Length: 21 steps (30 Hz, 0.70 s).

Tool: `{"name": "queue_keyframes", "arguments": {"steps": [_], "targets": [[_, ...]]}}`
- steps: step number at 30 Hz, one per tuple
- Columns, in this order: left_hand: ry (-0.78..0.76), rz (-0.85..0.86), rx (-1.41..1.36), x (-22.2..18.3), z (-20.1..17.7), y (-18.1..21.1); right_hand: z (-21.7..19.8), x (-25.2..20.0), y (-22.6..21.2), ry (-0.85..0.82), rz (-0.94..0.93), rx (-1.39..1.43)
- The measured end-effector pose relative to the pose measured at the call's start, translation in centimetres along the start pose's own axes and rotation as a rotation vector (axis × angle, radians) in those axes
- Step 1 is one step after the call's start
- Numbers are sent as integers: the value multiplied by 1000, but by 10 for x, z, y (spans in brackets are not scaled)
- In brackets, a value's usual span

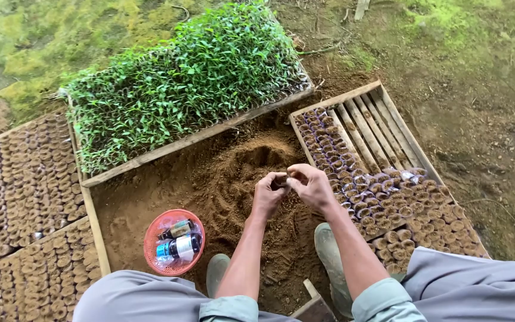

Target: Wrapping small portions of soil in plastic film to create seedling blocks and arranging them in a wooden tray.

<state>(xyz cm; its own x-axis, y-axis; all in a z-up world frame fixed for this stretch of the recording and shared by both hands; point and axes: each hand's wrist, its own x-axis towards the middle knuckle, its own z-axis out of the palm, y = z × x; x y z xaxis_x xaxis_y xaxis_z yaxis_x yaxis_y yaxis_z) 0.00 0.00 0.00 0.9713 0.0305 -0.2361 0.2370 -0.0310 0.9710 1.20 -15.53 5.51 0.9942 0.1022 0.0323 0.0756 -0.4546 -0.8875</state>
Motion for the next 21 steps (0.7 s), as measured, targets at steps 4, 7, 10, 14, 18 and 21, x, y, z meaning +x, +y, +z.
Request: {"name": "queue_keyframes", "arguments": {"steps": [4, 7, 10, 14, 18, 21], "targets": [[21, 46, 63, 2, 7, 4, -5, 3, 10, -15, 213, -22], [40, 110, 127, 7, 18, 6, -8, 8, 15, -32, 261, -33], [29, 212, 83, 12, 31, 7, -15, 14, 16, -2, 311, -10], [27, 301, 122, 12, 50, 10, -29, 19, 31, 67, 377, 70], [41, 391, 165, 11, 72, 22, -53, 24, 36, 72, 364, -1], [56, 377, 146, 10, 91, 17, -70, 24, 39, 35, 415, -127]]}}
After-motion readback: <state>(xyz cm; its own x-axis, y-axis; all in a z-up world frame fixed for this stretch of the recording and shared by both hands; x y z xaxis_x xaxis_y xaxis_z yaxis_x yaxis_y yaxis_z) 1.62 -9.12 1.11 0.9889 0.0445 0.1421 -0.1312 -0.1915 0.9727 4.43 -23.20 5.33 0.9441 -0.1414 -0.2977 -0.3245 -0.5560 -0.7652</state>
